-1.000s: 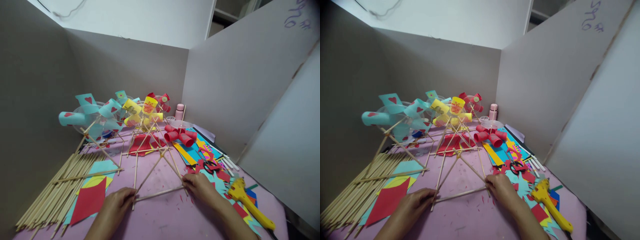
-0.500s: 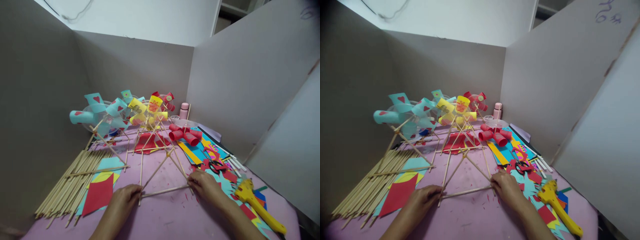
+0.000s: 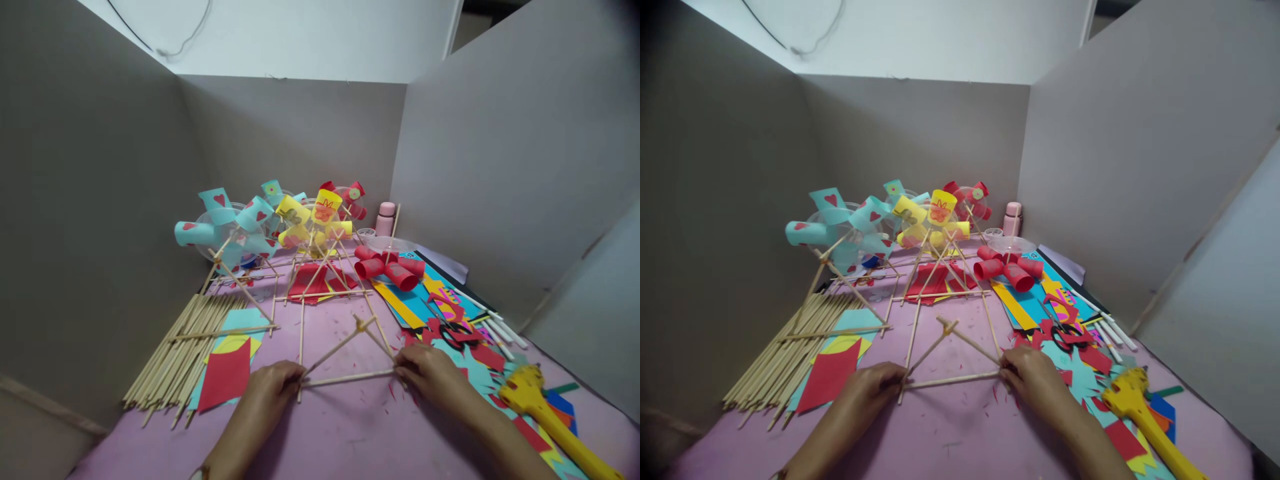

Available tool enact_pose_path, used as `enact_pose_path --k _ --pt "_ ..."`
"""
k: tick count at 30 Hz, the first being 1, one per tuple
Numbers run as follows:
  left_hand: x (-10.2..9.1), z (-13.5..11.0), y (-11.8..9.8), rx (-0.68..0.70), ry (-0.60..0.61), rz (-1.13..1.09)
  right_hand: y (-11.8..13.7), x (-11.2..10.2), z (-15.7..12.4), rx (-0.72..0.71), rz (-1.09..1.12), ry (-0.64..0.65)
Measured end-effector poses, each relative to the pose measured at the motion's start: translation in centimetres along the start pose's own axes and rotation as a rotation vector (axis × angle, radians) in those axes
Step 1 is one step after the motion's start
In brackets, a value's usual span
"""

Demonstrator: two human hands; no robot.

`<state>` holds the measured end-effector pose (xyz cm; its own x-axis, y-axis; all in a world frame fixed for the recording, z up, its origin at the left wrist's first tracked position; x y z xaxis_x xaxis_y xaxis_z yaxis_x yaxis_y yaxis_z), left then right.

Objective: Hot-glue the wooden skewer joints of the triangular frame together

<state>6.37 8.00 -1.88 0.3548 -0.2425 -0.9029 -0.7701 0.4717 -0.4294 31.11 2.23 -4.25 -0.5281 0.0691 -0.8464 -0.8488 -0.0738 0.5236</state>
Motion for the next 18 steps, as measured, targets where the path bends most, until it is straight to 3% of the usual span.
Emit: enact_pose_path --k 18 --pt "0.86 0.50 0.83 -0.014 0.033 0.026 0.16 -0.07 0.29 0.002 -0.003 -0.026"
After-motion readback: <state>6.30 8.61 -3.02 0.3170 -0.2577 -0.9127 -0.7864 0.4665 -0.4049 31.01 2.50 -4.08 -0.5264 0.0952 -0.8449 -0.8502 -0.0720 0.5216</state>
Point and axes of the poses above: each hand's wrist, its own z-axis towards the middle knuckle, its own x-axis out of the palm, y = z × x, the point moved 8 cm from there along z, towards the middle knuckle, and after that the axes turned 5 degrees about z, right-handed, at the moved point
